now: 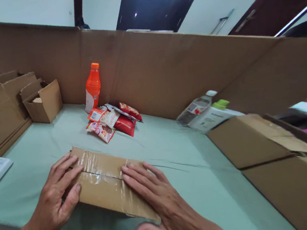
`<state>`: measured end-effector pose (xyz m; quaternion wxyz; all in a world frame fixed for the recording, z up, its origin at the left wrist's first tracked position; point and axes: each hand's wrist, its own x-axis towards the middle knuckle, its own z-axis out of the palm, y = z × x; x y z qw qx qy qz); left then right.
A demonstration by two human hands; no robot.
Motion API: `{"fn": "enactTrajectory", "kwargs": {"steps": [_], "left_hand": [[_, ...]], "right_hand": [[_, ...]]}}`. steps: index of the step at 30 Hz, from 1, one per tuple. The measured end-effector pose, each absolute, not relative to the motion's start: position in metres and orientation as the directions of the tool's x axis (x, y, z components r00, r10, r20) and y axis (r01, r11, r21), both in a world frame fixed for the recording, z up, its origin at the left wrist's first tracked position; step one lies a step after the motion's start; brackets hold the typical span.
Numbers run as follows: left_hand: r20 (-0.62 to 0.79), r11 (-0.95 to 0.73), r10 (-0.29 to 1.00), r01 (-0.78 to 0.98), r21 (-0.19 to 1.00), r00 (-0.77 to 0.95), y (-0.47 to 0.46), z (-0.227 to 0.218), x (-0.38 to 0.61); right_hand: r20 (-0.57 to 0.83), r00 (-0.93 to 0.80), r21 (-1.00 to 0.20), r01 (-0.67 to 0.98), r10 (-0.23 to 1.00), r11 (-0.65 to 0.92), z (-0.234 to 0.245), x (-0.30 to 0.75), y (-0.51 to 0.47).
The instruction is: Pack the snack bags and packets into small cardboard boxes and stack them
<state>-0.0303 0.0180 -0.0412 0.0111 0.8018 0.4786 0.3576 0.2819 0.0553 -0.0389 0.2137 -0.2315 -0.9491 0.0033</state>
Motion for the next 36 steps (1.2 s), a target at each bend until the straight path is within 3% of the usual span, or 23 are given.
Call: {"fn": "enactTrajectory", "kwargs": {"steps": [8, 13, 17, 20, 22, 25, 27, 31, 36], "left_hand": [[0.578, -0.558, 0.762, 0.749, 0.357, 0.292, 0.025, -0.046, -0.047], [0.632, -0.587, 0.719, 0.739, 0.331, 0.289, 0.031, -0.055, -0.025], [0.617, -0.713, 0.663, 0.609, 0.348, 0.424, 0.060, -0.059, 0.033], [0.531, -0.751, 0.660, 0.485, 0.448, 0.532, 0.093, -0.057, 0.086], [0.461, -0.712, 0.701, 0.492, 0.502, 0.544, 0.109, -0.058, 0.114], [0.413, -0.687, 0.725, 0.526, 0.502, 0.552, 0.119, -0.075, 0.133], [0.392, -0.685, 0.725, 0.542, 0.486, 0.566, 0.117, -0.097, 0.129], [0.375, -0.673, 0.739, 0.595, 0.438, 0.560, 0.107, -0.146, 0.105], [0.427, -0.700, 0.712, 0.616, 0.362, 0.558, 0.103, -0.176, 0.094]], "right_hand": [[0.278, -0.825, -0.270, 0.424, 0.492, 0.864, -0.036, 0.279, 0.087], [0.383, -0.779, -0.183, 0.463, 0.496, 0.867, -0.048, 0.297, 0.066], [0.487, -0.644, -0.148, 0.605, 0.590, 0.783, -0.055, 0.346, 0.025], [0.543, -0.492, -0.128, 0.752, 0.680, 0.647, -0.061, 0.387, 0.007], [0.601, -0.361, -0.116, 0.844, 0.713, 0.524, -0.068, 0.415, 0.006], [0.667, -0.183, -0.102, 0.938, 0.723, 0.332, -0.077, 0.456, 0.024], [0.631, -0.051, -0.102, 0.984, 0.774, 0.148, -0.080, 0.480, 0.045], [0.505, 0.246, -0.114, 0.969, 0.827, -0.219, -0.075, 0.510, 0.098], [0.453, 0.459, -0.176, 0.886, 0.764, -0.429, -0.063, 0.532, 0.173]]}}
